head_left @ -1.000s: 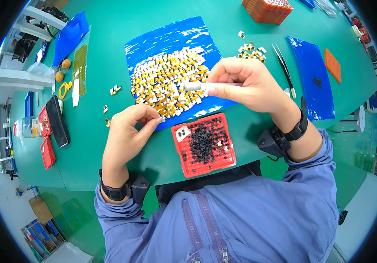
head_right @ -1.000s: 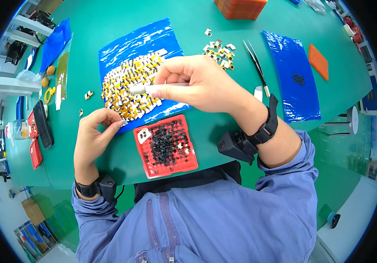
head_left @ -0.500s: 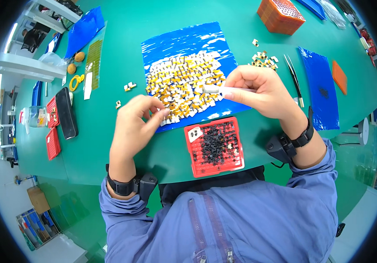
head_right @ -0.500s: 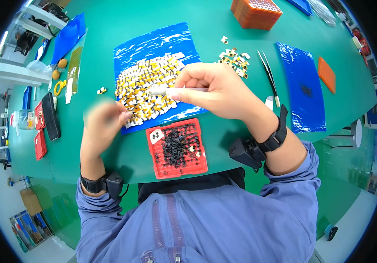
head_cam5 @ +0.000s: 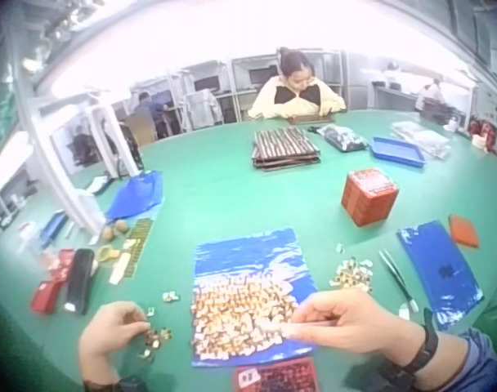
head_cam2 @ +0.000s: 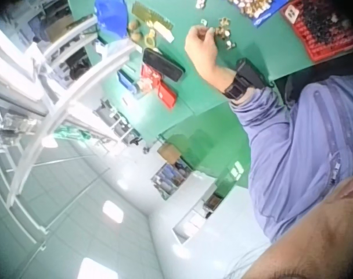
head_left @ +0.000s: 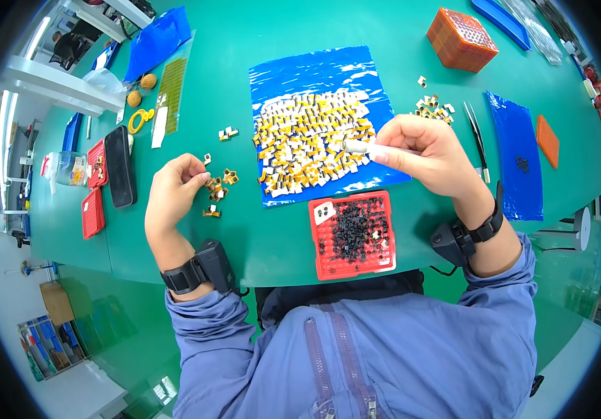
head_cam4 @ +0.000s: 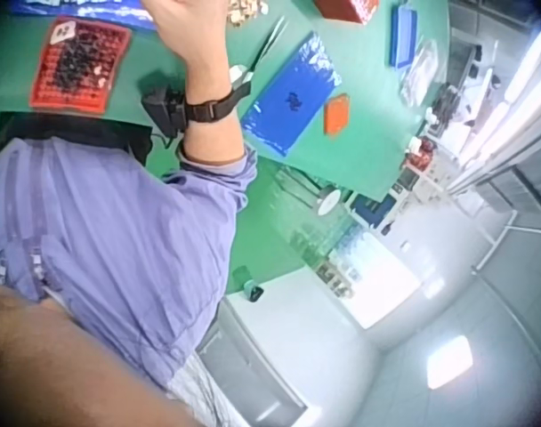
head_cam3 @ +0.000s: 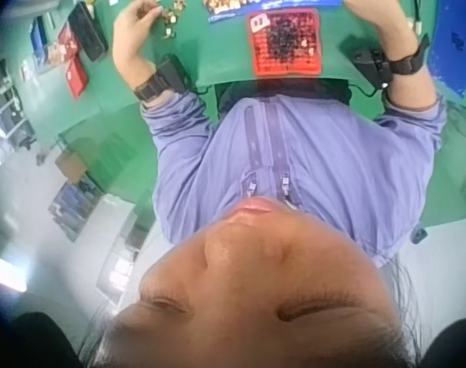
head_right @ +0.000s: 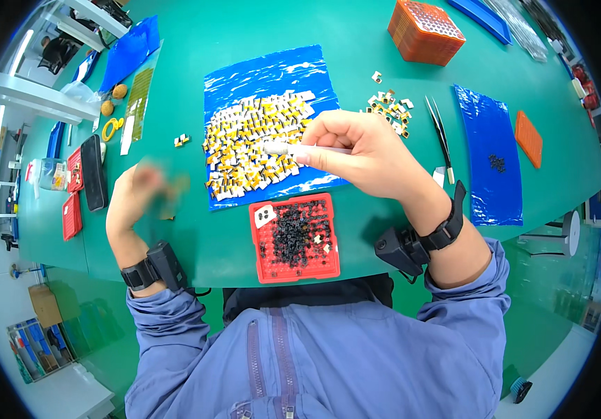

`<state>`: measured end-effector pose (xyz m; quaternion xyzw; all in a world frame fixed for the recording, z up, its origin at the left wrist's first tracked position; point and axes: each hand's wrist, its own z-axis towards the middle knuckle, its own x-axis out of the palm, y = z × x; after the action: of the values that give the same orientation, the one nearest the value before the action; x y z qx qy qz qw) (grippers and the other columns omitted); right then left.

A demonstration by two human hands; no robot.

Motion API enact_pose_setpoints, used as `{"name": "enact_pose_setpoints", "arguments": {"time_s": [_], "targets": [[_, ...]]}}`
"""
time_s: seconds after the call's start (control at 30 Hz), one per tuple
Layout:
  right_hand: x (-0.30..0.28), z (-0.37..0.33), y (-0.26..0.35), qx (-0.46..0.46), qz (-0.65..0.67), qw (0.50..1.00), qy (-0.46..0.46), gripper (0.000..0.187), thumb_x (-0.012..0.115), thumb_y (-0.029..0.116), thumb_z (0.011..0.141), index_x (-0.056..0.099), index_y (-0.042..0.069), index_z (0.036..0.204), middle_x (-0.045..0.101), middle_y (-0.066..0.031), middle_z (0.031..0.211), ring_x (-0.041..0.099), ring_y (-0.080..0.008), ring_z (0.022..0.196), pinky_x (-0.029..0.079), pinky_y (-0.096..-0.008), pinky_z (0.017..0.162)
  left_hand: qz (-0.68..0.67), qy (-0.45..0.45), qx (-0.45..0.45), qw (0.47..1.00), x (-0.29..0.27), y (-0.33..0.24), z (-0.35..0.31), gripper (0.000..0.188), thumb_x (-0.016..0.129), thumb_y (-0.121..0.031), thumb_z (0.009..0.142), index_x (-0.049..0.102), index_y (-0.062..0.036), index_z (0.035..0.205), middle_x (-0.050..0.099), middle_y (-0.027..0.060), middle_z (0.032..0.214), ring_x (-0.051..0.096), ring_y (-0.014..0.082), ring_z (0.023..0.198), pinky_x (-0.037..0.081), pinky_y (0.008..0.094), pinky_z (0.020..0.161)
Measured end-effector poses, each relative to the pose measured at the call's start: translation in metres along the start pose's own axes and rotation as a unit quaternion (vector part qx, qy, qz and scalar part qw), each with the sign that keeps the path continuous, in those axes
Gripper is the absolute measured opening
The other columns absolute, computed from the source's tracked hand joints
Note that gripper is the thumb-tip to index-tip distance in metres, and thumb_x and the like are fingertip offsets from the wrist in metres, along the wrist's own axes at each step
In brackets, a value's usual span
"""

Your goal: The person uses a white cylindrical tool to pick up small black components from a red tray and places them onto a blue mat. The person repeatedly handles the components one by one, moving them from the tray to the mat in a repetitive assembly process.

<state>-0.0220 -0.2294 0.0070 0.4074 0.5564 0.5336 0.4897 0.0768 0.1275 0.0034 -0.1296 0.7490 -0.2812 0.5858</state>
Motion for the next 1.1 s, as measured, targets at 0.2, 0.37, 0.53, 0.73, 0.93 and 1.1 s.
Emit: {"name": "enact_pose_setpoints", "arguments": {"time_s": [0.2,0.37,0.53,0.73,0.93,1.1], "targets": [[-0.002,-0.002,0.008,0.004,-0.02,0.999,0.031,0.009,0.066,0.008,0.084,0.061,0.001,0.088,0.06,0.0025,0.073,0.048,0.0003,0.062,0.035,-0.0159,0.052,-0.115,-0.037,0.029,0.992,0.004,-0.007,-0.002,0.005,0.059,-0.003,0.086,0.056,0.0011,0.085,0.058,0.0011,0.074,0.054,0.0065,0.071,0.043,0.0206,0.064],[0.005,-0.007,0.012,-0.009,-0.065,0.995,0.08,0.015,0.071,0.007,0.079,0.061,0.001,0.089,0.062,0.002,0.076,0.052,-0.0019,0.067,0.04,-0.0177,0.056,-0.311,0.02,0.13,0.941,0.016,-0.048,-0.012,0.003,0.059,0.0,0.086,0.059,0.0028,0.088,0.063,0.0044,0.081,0.057,0.0082,0.073,0.045,0.0204,0.066],[0.009,-0.009,0.009,-0.022,-0.067,0.991,0.113,0.014,0.067,0.015,0.084,0.064,0.002,0.086,0.054,0.0015,0.063,0.045,-0.0037,0.056,0.034,-0.0219,0.048,-0.454,0.215,0.217,0.837,0.049,-0.078,-0.023,0.003,0.06,0.001,0.086,0.059,0.0033,0.088,0.061,0.0062,0.083,0.058,0.0101,0.075,0.046,0.0228,0.068],[0.017,-0.01,0.008,-0.013,-0.042,0.989,0.138,0.021,0.063,0.022,0.088,0.066,0.002,0.085,0.047,0.0007,0.054,0.039,-0.0051,0.049,0.03,-0.0248,0.044,-0.55,0.259,0.128,0.784,0.066,-0.082,-0.024,0.011,0.059,-0.009,0.089,0.06,0.0013,0.091,0.063,0.0083,0.074,0.06,0.0109,0.065,0.046,0.0207,0.057],[0.025,-0.01,-0.003,-0.058,-0.028,0.994,0.087,0.023,0.057,0.023,0.091,0.066,0.003,0.084,0.049,-0.0049,0.054,0.042,-0.0105,0.048,0.033,-0.0286,0.045,-0.656,0.233,0.128,0.707,0.081,-0.078,-0.02,0.015,0.059,-0.01,0.089,0.063,0.0037,0.094,0.063,0.0101,0.076,0.058,0.0128,0.065,0.046,0.023,0.058],[0.023,-0.01,0.0,-0.034,-0.046,0.992,0.116,0.022,0.055,0.02,0.093,0.065,0.001,0.089,0.056,-0.0063,0.062,0.051,-0.0116,0.055,0.04,-0.0276,0.051,-0.677,0.255,0.138,0.676,0.083,-0.086,-0.025,0.014,0.056,-0.007,0.09,0.063,0.0037,0.096,0.06,0.0102,0.086,0.057,0.0149,0.075,0.046,0.0265,0.066]]}}
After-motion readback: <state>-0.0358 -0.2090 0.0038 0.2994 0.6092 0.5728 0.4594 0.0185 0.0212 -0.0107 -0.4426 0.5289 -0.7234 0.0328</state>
